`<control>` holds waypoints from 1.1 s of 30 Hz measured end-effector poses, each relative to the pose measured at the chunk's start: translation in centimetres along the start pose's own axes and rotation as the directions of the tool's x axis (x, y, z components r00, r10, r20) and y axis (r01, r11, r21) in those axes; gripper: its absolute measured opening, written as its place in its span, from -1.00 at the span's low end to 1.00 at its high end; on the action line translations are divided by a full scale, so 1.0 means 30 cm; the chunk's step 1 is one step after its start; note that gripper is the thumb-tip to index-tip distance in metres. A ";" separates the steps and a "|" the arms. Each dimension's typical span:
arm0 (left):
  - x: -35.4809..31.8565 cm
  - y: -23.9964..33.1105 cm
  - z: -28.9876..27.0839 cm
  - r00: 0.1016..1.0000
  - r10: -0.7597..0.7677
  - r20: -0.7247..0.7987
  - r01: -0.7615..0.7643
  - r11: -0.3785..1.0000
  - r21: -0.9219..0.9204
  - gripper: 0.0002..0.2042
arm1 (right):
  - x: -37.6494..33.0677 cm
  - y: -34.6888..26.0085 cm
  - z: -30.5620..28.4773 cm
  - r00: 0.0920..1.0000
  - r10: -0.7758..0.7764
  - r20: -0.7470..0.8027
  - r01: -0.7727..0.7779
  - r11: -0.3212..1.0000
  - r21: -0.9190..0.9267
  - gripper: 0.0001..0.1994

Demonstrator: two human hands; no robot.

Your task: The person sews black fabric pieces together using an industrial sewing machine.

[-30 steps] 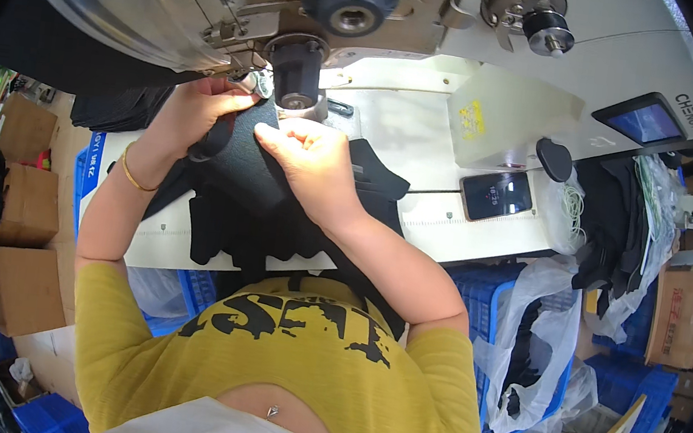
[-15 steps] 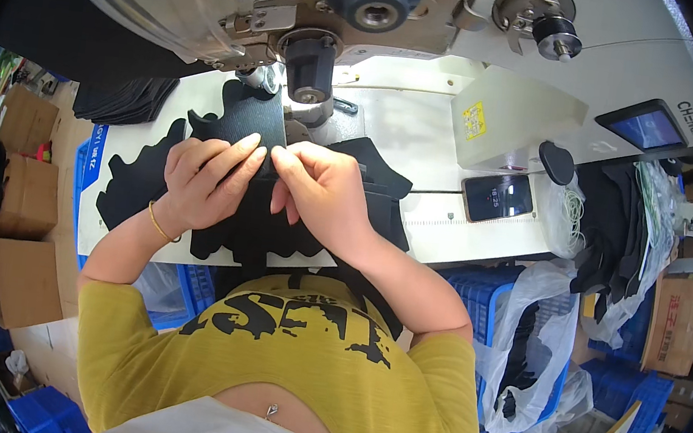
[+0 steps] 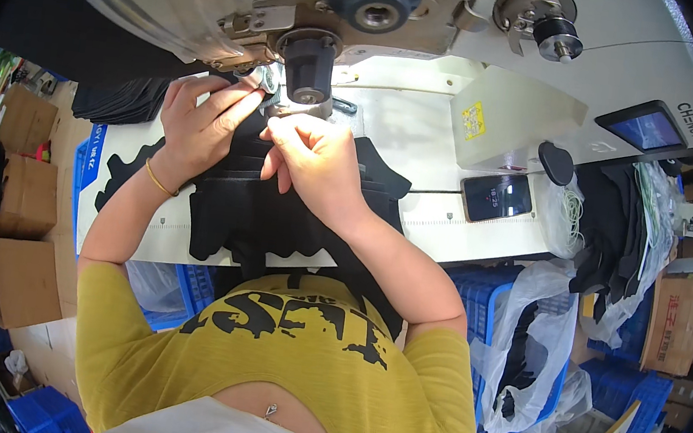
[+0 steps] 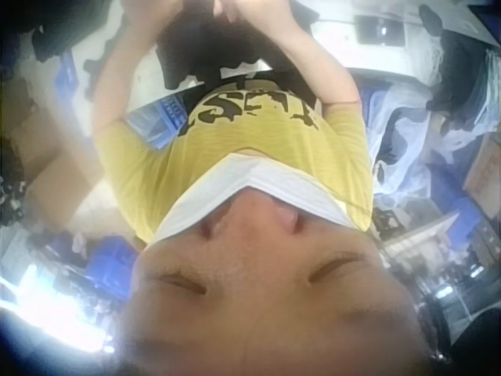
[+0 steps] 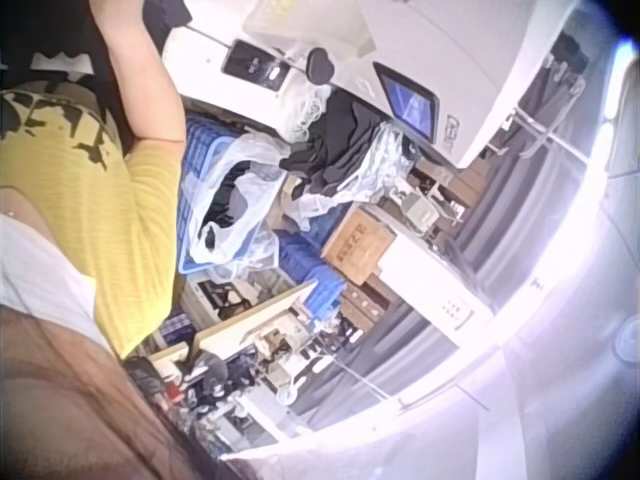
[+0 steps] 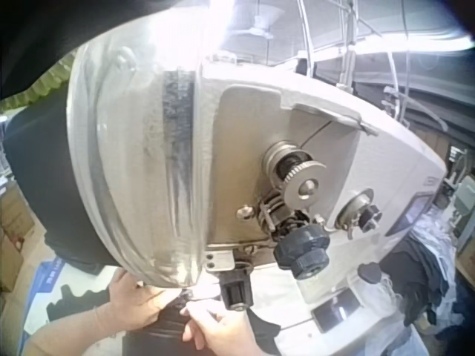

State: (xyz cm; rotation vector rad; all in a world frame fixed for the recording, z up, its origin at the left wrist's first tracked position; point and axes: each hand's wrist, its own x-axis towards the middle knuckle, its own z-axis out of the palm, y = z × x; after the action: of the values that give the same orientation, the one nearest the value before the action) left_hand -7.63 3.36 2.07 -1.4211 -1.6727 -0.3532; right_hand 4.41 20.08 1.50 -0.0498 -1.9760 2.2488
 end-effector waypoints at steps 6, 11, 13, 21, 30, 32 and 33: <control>0.013 -0.015 0.028 0.999 -0.044 -0.022 0.045 0.999 0.010 -0.66 | -0.062 -0.001 -0.041 0.997 -0.079 0.021 0.081 0.944 -0.320 -0.82; -0.067 -0.063 0.041 0.968 -0.249 -0.033 0.242 0.959 -0.148 -0.79 | -0.156 -0.018 -0.119 0.963 -0.138 0.233 0.255 0.181 -0.950 -0.73; -0.129 -0.125 0.064 0.823 -0.560 0.100 0.567 0.791 -0.230 -0.77 | -0.135 -0.005 -0.130 0.912 -0.199 0.360 0.398 0.209 -0.893 -0.72; -0.115 -0.169 0.009 0.385 -0.794 0.470 0.836 0.084 -0.542 -0.77 | -0.077 0.060 -0.138 0.822 -0.364 0.438 0.495 0.077 -0.865 -0.81; -0.167 -0.198 -0.262 0.889 -0.411 0.200 0.328 0.879 0.347 -0.70 | -0.044 -0.021 -0.156 0.611 -0.533 0.586 0.662 -0.062 -0.747 -0.78; -0.004 -0.035 -0.299 0.902 -0.356 0.244 0.393 0.911 -0.125 -0.65 | -0.068 -0.117 -0.088 0.468 -0.564 0.680 0.771 -0.116 -0.627 -0.76; 0.057 0.063 -0.311 0.896 -0.304 0.324 0.402 0.865 -0.301 -0.68 | -0.087 -0.142 -0.045 0.444 -0.599 0.667 0.784 -0.101 -0.612 -0.73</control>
State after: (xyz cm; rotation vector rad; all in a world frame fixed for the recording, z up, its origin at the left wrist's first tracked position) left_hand -1.79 -1.50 8.06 -1.4625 -2.1889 -0.7386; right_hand 7.54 21.59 5.35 0.9175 -2.1759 0.2887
